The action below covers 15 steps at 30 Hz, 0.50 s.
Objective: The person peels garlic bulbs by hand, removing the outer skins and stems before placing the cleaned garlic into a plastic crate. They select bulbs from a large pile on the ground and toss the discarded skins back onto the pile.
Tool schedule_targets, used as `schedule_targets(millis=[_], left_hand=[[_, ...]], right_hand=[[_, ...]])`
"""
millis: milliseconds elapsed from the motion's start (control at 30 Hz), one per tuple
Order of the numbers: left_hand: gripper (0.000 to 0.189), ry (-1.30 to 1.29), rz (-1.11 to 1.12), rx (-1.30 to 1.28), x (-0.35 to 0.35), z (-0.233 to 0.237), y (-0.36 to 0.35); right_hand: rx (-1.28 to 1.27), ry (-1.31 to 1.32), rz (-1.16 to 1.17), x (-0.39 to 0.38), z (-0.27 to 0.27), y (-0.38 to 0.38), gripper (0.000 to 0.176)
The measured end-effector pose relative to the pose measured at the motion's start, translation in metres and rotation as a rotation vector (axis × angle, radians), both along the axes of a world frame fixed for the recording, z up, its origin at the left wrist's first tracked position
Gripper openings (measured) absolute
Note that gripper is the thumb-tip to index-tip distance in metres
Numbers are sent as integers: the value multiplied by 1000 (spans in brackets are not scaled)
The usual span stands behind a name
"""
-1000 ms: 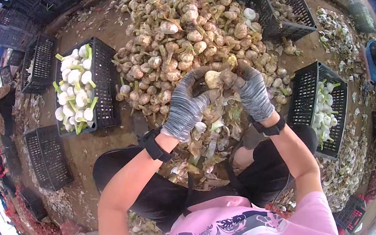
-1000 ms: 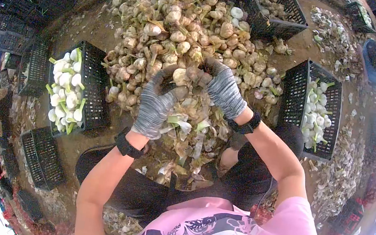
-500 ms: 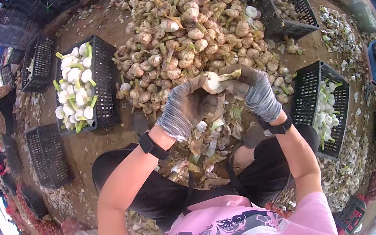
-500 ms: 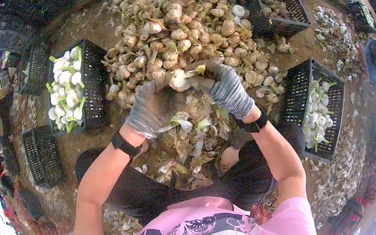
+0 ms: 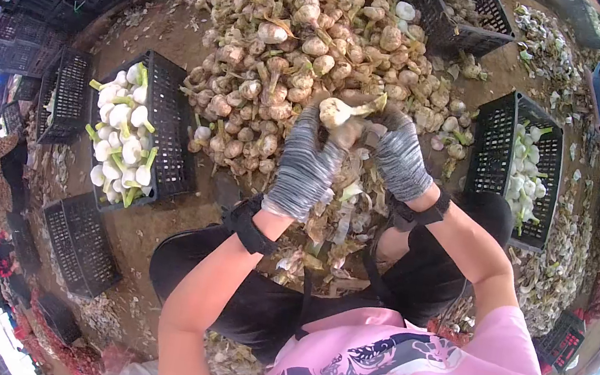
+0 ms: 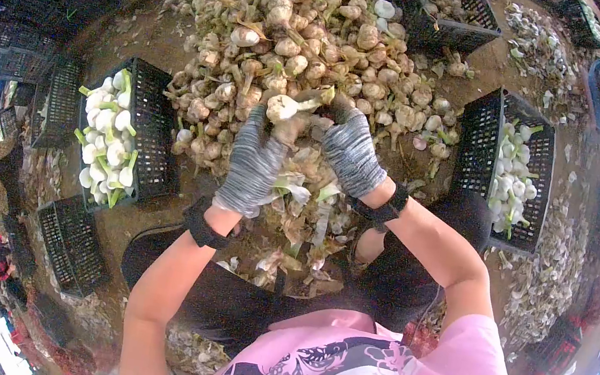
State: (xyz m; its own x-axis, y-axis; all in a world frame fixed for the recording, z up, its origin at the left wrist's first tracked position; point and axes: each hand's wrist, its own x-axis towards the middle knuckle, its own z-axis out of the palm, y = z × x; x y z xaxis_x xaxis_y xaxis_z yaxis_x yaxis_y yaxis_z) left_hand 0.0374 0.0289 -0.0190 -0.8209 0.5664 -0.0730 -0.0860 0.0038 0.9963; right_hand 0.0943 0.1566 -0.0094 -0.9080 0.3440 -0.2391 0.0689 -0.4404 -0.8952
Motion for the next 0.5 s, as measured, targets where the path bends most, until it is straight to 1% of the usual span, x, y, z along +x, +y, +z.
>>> schedule_targets(millis=[33,67,100,133,167,200,233,267,300,333,367,400,433,467,500], left_hand=[[33,117,22,98,2,-2,5],[28,10,94,211,3,-4,8],[28,9,96,208,3,1,7],[27,36,64,130,2,6,4],[25,63,29,52,0,9,2],[30,64,10,36,-2,7,-1],[30,63,9,32,-7,0,-4],[30,-23,-26,-3,-14,-9,-9],[31,-110,-60,-38,-18,-8,-9],[34,-607,30,109,-18,-1,-7],[34,-605,30,103,-23,-4,-9],[34,-781,-81,78,-32,-6,-13],[34,-954,-193,54,-38,-6,-17],[31,-933,-211,-49,-39,-6,-22],[31,-930,-213,-54,-34,-11,-17]], right_hand=[[-1,-1,1,0,-2,0,25],[80,-49,44,0,-5,1,22],[161,-97,87,1,-10,3,20],[138,1,82,-1,-17,5,19],[134,1,81,2,-19,9,19],[150,0,131,3,-10,11,19],[166,-2,181,4,-6,12,19],[379,-78,167,4,-20,11,20],[375,-79,167,5,-17,11,20],[393,-105,195,5,-12,11,21],[411,-129,223,5,-7,11,21],[323,-151,213,6,0,9,24],[319,-147,213,6,-3,8,24],[366,-119,158,5,-8,7,25],[414,-92,100,5,-12,7,27]])
